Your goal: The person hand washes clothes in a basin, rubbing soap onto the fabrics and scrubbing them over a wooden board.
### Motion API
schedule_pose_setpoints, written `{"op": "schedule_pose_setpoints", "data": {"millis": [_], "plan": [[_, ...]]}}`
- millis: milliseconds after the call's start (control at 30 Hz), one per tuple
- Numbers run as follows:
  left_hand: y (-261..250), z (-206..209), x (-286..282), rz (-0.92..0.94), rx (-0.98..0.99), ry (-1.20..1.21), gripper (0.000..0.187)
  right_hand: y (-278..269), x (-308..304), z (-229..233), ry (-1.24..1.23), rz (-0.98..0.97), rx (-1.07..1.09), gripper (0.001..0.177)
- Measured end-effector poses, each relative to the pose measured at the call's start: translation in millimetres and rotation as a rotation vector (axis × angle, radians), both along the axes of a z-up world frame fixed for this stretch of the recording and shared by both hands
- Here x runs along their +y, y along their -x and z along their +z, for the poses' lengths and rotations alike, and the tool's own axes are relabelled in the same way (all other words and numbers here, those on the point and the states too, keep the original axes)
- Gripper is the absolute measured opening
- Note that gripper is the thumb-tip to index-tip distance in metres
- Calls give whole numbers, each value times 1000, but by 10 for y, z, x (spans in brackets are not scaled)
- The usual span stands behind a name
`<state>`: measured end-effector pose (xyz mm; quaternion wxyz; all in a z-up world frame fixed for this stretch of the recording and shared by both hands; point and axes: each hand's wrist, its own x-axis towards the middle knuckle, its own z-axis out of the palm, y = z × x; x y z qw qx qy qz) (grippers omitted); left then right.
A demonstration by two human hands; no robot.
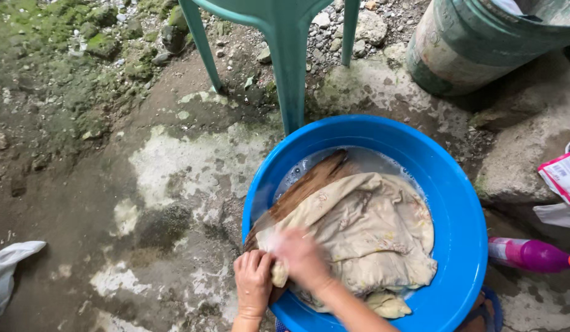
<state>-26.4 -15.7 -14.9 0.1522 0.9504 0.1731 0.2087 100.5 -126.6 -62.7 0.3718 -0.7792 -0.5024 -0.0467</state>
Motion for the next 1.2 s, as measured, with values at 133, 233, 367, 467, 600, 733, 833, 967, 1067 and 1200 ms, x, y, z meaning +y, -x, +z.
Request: {"op": "schedule_pose_setpoints", "data": {"millis": [133,233,367,467,600,733,833,967,1067,1200], "plan": [[2,-75,27,97,-58,0,13,-878,-99,-16,71,-307,569,25],[-11,-44,69,107,-24,29,14,-1293,-1,-109,33,-568,852,20],[-12,25,58,119,-42,79,16,-737,109,-265,37,-297,525,19],[6,-32,83,102,-18,86,18,-472,-37,-581,105,-103,283,18],[4,-36,98,116,5,70,16,-1617,-247,-939,67,-517,421,25],[-83,-20,66,121,-24,73,15,-507,160,-1035,-108,-239,-68,19],[-1,-35,82,122,-20,87,15,-679,77,-654,50,-173,102,17],[21,-20,76,114,-16,90,16,-1168,45,26,341,-561,998,20],[-33,7,76,131,-37,106,11,-947,155,97,181,-375,638,27],[-22,-10,108,116,-20,90,15,-461,139,-355,44,50,165,30]]}}
